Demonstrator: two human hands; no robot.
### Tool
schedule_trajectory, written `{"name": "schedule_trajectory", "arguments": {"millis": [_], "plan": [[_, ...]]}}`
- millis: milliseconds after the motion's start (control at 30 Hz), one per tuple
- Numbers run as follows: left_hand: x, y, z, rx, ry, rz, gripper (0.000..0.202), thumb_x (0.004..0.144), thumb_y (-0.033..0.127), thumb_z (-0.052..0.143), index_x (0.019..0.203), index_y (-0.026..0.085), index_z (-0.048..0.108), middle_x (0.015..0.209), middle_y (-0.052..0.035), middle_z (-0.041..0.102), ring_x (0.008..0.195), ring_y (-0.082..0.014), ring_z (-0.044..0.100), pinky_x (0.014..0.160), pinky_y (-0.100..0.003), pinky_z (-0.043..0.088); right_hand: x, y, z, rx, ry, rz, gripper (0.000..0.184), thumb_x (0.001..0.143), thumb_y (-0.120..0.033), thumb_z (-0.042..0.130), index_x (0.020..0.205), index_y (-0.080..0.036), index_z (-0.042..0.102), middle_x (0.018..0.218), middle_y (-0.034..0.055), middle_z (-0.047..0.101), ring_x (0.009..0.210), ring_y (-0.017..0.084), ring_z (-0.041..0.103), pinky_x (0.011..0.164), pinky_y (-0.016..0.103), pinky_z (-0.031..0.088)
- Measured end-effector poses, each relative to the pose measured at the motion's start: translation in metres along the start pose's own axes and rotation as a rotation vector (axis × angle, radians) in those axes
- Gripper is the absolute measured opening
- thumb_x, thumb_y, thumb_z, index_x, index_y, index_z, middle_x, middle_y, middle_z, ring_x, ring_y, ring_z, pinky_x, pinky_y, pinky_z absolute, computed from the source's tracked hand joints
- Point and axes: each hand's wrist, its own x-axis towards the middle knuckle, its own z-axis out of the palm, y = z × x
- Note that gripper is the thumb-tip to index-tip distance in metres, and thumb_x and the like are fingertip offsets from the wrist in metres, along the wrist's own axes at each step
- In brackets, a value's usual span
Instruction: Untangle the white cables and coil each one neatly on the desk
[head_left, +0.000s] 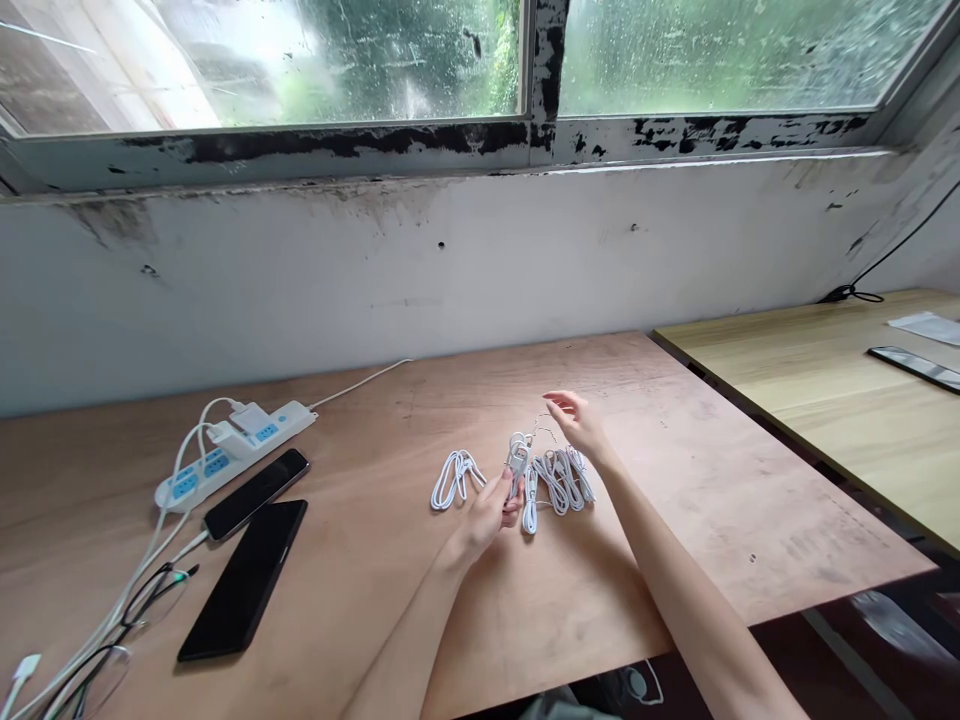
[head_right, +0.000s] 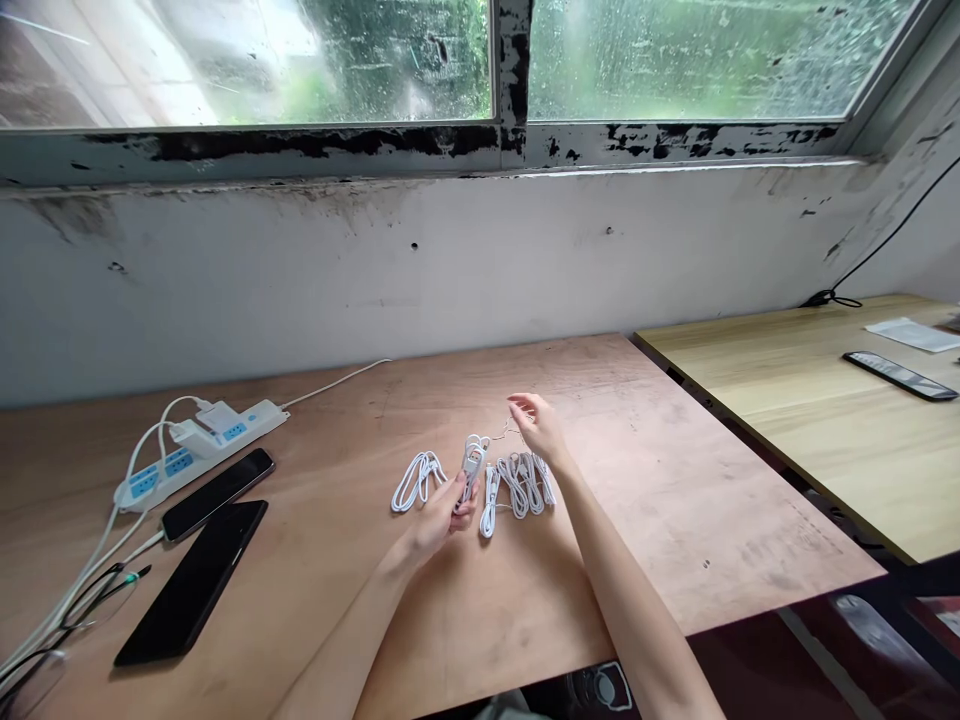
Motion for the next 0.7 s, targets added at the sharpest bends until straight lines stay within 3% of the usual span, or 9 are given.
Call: {"name": "schedule_trajectory", "arguments": {"millis": [100,133,267,367,467,700], "plan": [[0.002,0.002,-0.005,-0.024,0.072,0.037,0.051,0.073,0.068,0.044,0.077,0.017,0.040,0.057,0.0073,0.028,0.047,-0.0036,0.016,0.046,-0.020,0.009,0.021,0.028,-0.014,-0.480,-0.035,0.052,0.023,0.079,-0.027,0.051,0.092,-0.016,0.066,0.092,0.0093,0.064,0.086,0.019,0.057,0.081,0.032,0.042],[0.002,0.002,-0.007,-0.027,0.097,0.048,0.051,0.073,0.067,0.044,0.077,0.017,0.040,0.057,0.0073,0.028,0.047,-0.0035,0.016,0.046,-0.019,0.009,0.024,0.035,-0.016,-0.516,-0.052,0.058,0.021,0.078,-0.025,0.053,0.089,-0.015,0.067,0.091,0.0100,0.064,0.088,0.020,0.056,0.082,0.032,0.041],[0.003,0.001,-0.012,-0.015,0.178,0.063,0.052,0.073,0.068,0.044,0.078,0.017,0.041,0.057,0.0078,0.027,0.046,-0.0030,0.016,0.046,-0.019,0.009,0.026,0.047,-0.015,-0.605,-0.107,0.066,0.020,0.074,-0.032,0.059,0.077,-0.016,0.070,0.087,0.0108,0.063,0.090,0.023,0.055,0.080,0.032,0.039],[0.003,0.001,-0.014,-0.009,0.210,0.062,0.053,0.073,0.069,0.043,0.078,0.016,0.042,0.057,0.0077,0.027,0.046,-0.0027,0.017,0.045,-0.019,0.009,0.021,0.046,-0.009,-0.719,-0.223,0.096,0.022,0.072,-0.036,0.061,0.074,-0.017,0.070,0.083,0.0108,0.064,0.083,0.022,0.057,0.070,0.028,0.039],[0.003,0.002,-0.014,-0.019,0.215,0.066,0.054,0.072,0.070,0.043,0.078,0.016,0.042,0.056,0.0078,0.028,0.046,-0.0026,0.016,0.045,-0.018,0.009,0.017,0.045,-0.001,-0.754,-0.296,0.107,0.014,0.071,-0.026,0.061,0.071,-0.016,0.070,0.079,0.0103,0.066,0.077,0.020,0.058,0.065,0.025,0.038],[0.005,0.000,-0.017,-0.044,0.227,0.055,0.054,0.071,0.070,0.046,0.078,0.017,0.042,0.056,0.0080,0.029,0.045,-0.0022,0.017,0.044,-0.017,0.009,0.014,0.036,0.002,-0.717,-0.312,0.087,0.011,0.070,-0.013,0.057,0.062,-0.015,0.066,0.072,0.0110,0.067,0.073,0.021,0.060,0.063,0.027,0.037]]}}
